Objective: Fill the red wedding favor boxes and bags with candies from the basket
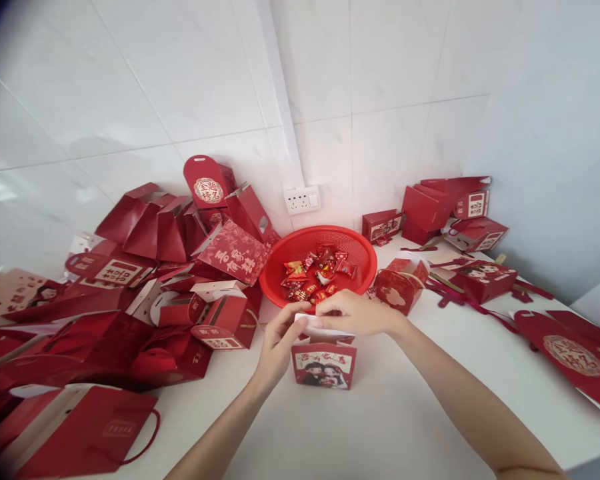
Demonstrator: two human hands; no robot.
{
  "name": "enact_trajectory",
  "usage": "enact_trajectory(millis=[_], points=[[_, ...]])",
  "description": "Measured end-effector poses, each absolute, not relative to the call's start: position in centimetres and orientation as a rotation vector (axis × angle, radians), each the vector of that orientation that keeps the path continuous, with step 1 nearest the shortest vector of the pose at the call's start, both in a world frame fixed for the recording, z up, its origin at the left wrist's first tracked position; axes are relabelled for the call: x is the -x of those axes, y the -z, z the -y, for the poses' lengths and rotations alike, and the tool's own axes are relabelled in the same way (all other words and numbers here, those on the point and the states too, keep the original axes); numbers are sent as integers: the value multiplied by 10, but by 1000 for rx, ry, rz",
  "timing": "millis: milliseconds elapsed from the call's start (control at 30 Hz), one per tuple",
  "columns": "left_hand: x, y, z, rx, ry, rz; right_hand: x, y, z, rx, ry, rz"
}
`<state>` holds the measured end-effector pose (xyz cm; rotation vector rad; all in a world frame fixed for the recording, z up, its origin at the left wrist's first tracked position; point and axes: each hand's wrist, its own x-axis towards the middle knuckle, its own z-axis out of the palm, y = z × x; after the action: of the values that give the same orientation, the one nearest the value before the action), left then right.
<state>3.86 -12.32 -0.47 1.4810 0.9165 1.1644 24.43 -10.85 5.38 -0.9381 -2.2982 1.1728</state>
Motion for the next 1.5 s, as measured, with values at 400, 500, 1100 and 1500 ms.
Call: enact_trajectory(millis=[400,500,1100,1500], points=[[-15,-14,100,-1567,-1145,-750,-268,-54,30,1123,-921,1883],[-13,-35,65,-1846,-900,-907,-270,-39,10,1196,-862,1883],[-80,-25,-50,-2512,222,-1403,-266,-10,-14,1291,-816,1630],[-95,-16,-39,-2699,125,-1216,-271,-7,-21,1167,-910,1231]])
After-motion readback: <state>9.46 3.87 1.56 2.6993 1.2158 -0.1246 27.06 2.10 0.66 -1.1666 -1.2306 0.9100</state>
